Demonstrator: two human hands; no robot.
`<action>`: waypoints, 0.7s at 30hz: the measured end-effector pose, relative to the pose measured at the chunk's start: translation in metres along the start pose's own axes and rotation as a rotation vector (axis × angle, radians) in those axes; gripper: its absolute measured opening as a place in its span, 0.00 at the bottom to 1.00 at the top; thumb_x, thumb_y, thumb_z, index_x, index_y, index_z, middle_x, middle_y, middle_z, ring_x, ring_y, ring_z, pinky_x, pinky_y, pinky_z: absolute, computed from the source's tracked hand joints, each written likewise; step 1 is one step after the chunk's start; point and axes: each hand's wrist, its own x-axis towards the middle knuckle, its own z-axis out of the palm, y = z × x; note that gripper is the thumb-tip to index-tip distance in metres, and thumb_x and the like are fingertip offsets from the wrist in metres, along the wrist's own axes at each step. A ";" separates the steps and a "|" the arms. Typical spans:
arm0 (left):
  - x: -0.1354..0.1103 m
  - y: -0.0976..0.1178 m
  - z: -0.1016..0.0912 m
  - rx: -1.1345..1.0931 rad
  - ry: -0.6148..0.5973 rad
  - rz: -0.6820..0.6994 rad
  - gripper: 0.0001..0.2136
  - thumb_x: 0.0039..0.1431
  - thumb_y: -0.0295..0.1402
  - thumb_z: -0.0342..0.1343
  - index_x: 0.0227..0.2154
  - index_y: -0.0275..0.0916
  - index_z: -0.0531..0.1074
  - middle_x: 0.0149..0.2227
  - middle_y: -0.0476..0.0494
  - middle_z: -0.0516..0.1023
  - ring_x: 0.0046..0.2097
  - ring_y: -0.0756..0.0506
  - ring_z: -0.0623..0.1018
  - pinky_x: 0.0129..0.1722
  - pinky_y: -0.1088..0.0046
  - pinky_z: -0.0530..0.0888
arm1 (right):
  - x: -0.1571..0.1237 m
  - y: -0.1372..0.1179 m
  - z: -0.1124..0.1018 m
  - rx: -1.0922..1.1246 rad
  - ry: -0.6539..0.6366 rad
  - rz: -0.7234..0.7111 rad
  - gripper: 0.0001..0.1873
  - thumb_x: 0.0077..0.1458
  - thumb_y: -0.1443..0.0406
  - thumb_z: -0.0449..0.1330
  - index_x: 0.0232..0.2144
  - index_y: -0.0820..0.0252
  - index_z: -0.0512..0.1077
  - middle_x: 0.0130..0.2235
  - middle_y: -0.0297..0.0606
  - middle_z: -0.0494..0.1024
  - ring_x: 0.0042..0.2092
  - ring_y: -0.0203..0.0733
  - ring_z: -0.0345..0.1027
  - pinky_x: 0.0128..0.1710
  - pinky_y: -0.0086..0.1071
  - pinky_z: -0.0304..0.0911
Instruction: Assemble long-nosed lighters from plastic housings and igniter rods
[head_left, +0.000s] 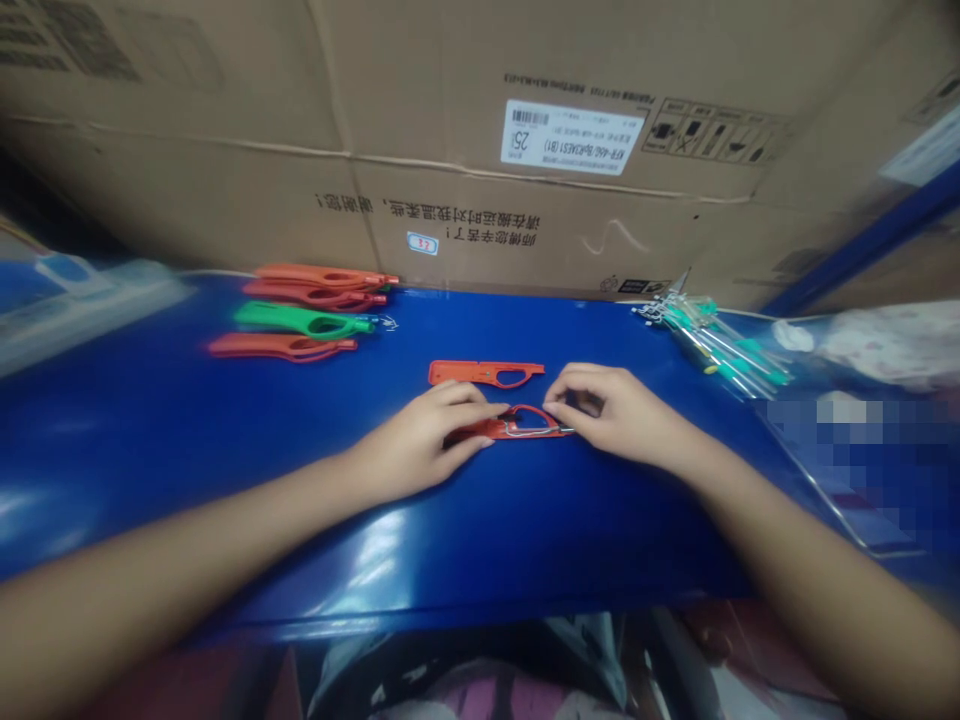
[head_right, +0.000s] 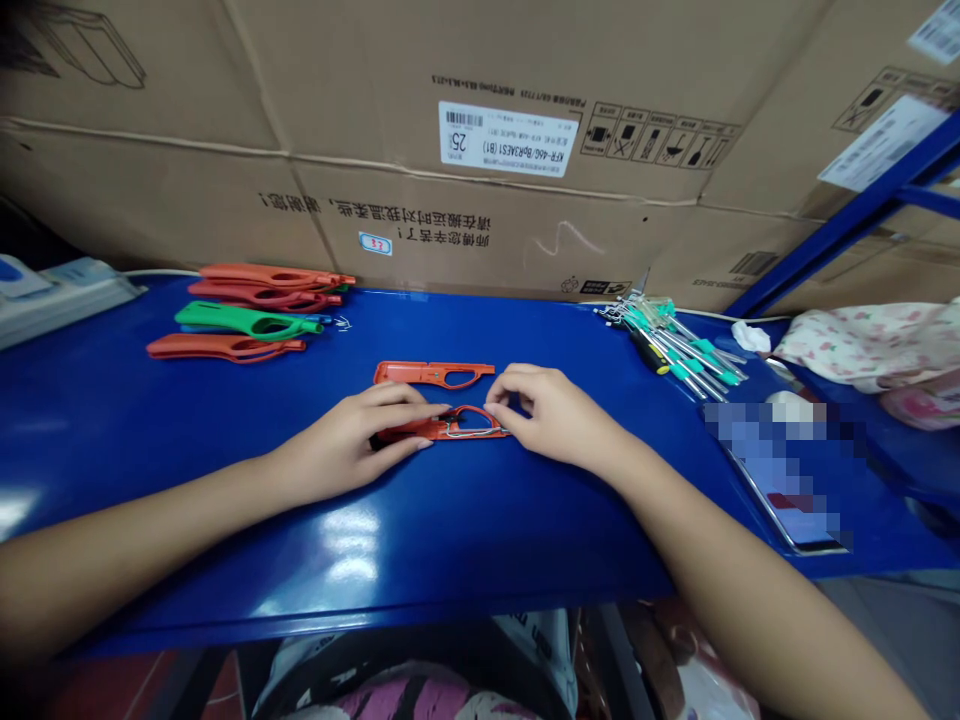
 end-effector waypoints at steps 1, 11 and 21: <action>0.000 -0.001 -0.001 0.012 -0.003 -0.001 0.17 0.67 0.29 0.55 0.58 0.39 0.72 0.46 0.41 0.78 0.48 0.45 0.77 0.51 0.65 0.75 | -0.001 0.002 -0.005 -0.010 -0.009 0.031 0.06 0.60 0.64 0.60 0.32 0.59 0.76 0.33 0.36 0.76 0.29 0.34 0.63 0.29 0.29 0.57; -0.001 -0.007 -0.001 0.049 0.027 0.005 0.14 0.68 0.29 0.54 0.54 0.35 0.75 0.49 0.37 0.77 0.51 0.43 0.76 0.53 0.63 0.74 | 0.000 0.012 -0.012 0.078 -0.196 0.136 0.11 0.57 0.58 0.63 0.29 0.59 0.77 0.29 0.35 0.76 0.30 0.37 0.63 0.32 0.31 0.56; 0.000 -0.007 -0.003 0.040 0.021 -0.011 0.12 0.67 0.29 0.55 0.51 0.37 0.77 0.46 0.40 0.78 0.49 0.43 0.76 0.51 0.64 0.74 | -0.002 0.004 -0.003 0.027 -0.152 0.207 0.08 0.57 0.63 0.63 0.27 0.60 0.73 0.28 0.33 0.73 0.27 0.34 0.60 0.29 0.30 0.55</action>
